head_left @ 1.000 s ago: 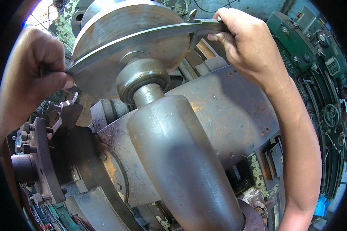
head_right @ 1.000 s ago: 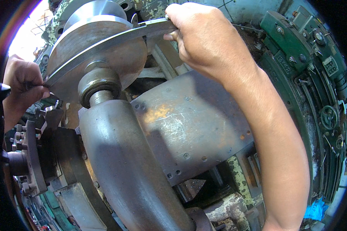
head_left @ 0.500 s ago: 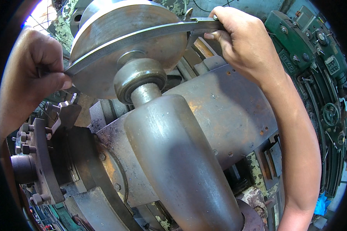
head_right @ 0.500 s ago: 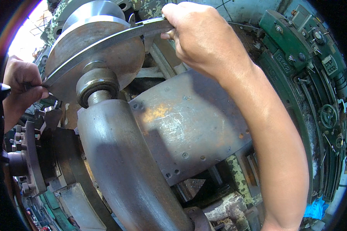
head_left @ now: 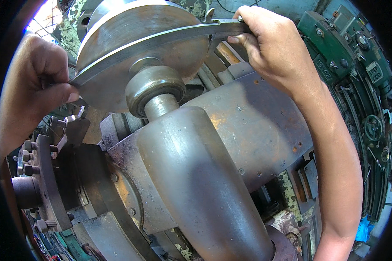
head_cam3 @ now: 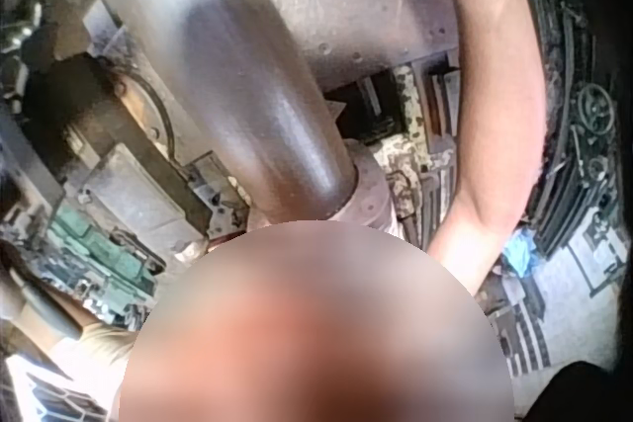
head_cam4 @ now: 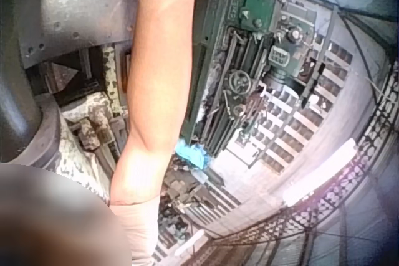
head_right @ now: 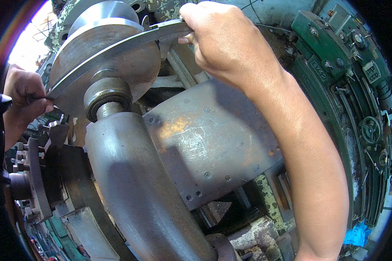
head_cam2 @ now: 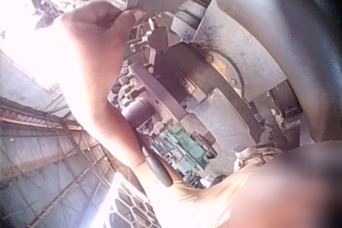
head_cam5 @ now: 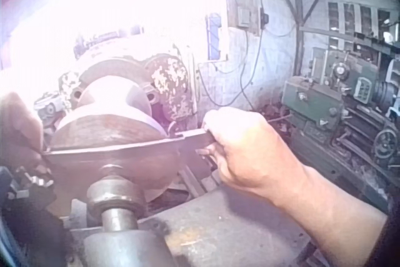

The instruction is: The person uses a caliper to measure the diameter of a rotating metal workpiece mounted on a lathe. They adjust the caliper, take multiple measurements, and operate the lathe controls between checks.

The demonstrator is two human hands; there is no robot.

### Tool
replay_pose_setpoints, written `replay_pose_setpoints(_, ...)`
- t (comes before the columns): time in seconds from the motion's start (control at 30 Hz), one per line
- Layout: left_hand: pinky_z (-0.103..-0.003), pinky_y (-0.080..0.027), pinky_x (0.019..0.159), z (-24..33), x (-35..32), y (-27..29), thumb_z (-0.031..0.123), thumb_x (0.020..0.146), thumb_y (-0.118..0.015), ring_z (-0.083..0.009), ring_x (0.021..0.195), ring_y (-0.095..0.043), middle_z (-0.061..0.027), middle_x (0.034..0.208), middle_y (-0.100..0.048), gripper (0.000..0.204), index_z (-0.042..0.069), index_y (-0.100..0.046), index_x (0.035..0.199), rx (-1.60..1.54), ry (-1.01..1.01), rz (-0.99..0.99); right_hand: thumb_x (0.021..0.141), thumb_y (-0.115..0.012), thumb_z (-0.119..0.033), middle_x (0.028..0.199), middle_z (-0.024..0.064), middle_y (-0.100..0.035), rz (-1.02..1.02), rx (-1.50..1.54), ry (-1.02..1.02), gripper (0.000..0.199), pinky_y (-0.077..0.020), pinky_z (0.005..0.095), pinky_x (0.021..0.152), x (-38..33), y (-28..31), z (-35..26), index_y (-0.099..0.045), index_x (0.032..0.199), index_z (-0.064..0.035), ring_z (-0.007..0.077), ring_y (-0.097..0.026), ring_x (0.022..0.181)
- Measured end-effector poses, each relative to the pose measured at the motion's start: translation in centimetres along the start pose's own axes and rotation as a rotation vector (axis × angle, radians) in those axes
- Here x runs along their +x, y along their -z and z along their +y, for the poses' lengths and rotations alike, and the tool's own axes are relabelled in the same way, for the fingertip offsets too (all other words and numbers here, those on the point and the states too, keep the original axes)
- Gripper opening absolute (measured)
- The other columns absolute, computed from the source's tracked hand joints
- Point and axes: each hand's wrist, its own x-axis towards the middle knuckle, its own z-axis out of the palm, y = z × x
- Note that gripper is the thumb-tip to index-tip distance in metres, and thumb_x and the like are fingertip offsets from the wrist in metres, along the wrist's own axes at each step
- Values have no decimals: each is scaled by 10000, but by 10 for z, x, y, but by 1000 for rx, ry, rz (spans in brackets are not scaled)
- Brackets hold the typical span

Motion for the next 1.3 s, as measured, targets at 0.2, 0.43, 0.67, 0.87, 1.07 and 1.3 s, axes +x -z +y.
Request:
replay_pose_setpoints(0.2, -272, -473, 587, -2, 1, 0, -58, 768, -775, -180, 655, -605, -103, 705, -549, 227, 30, -567, 753, -5, 20, -22, 848, -689, -19, 798, 145, -632, 3, 44, -12, 109, -499, 395, 664, 0, 0, 0, -615, 928, -23, 307, -635, 729)
replay_pose_setpoints(0.43, -272, -478, 590, -2, 2, 1, -53, 767, -780, -178, 659, -611, -104, 705, -555, 223, 28, -573, 753, -13, 35, -41, 847, -685, -15, 795, 150, -625, -27, -32, -59, 105, -496, 401, 661, -2, -1, -2, -614, 925, -21, 311, -630, 724)
replay_pose_setpoints(0.67, -272, -482, 593, -2, 2, 2, -48, 766, -784, -176, 662, -617, -105, 705, -562, 219, 26, -578, 753, -22, 44, -52, 845, -685, -20, 791, 154, -615, 0, 11, -20, 108, -494, 409, 662, 0, -1, -1, -607, 920, -16, 321, -622, 723)
replay_pose_setpoints(0.87, -272, -486, 596, -1, 3, 3, -44, 765, -788, -174, 664, -622, -106, 705, -568, 215, 24, -583, 752, -26, 53, -64, 846, -687, -20, 791, 154, -615, 15, 25, -31, 112, -495, 405, 665, -3, -5, 1, -609, 926, -13, 317, -625, 723)
replay_pose_setpoints(1.07, -272, -489, 599, 0, 6, 3, -40, 763, -791, -173, 667, -627, -107, 705, -574, 212, 22, -588, 752, -36, 71, -79, 847, -686, -17, 789, 154, -612, 63, -13, -33, 116, -493, 404, 663, -5, -12, 3, -610, 934, -13, 317, -624, 722)
replay_pose_setpoints(1.3, -280, -476, 609, -4, 4, 3, 31, 754, -800, -170, 676, -601, -93, 724, -555, 220, 34, -581, 775, -38, 47, -79, 847, -683, -12, 793, 159, -610, 59, -3, -35, 117, -491, 407, 661, -4, -11, 2, -604, 933, -11, 320, -619, 717)
